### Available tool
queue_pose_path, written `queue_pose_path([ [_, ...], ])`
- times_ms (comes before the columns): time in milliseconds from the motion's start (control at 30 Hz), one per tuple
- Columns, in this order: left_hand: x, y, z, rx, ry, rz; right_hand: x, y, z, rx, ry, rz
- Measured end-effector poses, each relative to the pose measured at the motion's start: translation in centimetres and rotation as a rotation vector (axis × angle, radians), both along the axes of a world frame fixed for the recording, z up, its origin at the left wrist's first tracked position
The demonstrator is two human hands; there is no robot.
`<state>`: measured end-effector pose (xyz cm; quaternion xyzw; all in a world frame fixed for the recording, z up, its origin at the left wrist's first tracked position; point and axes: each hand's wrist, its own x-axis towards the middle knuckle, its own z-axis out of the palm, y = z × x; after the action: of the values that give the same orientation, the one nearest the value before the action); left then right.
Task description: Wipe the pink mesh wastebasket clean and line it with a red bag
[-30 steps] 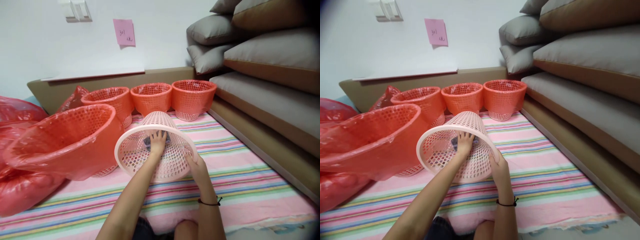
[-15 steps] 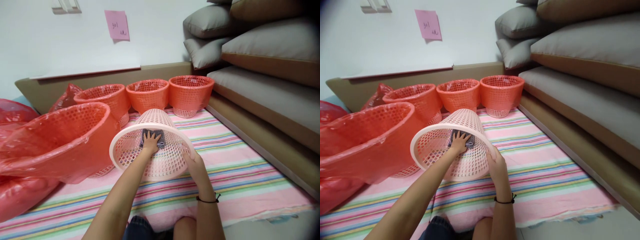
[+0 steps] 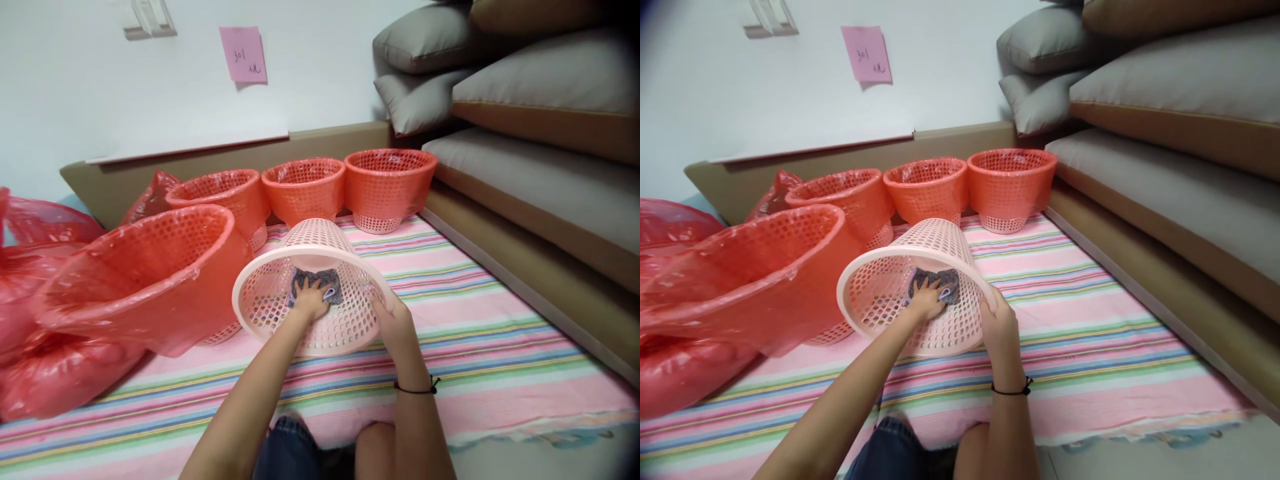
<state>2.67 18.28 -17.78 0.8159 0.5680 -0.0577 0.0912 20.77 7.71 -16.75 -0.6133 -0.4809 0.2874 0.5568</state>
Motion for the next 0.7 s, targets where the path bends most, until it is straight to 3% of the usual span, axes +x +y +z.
queue_pose_path([
  [233, -1.5, -9.7, 0.1, -0.042, -0.120, -0.084, 0.0, -0.2, -0.1, -0.024, 0.062, 0.008],
  [433, -1.9, -16.8, -0.5, -0.046, -0.221, -0.056, 0.1, -0.2, -0.3, -0.047, 0.078, -0.071],
  [567, -0.4, -18.4, -1.2, -0.032, -0.290, 0.068, 0.1, -0.3, -0.5, -0.023, 0.089, -0.049],
  [700, 2.9, -17.4, -1.4, -0.023, -0.473, 0.288, 0.2, -0.4, -0.5, 0.004, 0.089, -0.006],
])
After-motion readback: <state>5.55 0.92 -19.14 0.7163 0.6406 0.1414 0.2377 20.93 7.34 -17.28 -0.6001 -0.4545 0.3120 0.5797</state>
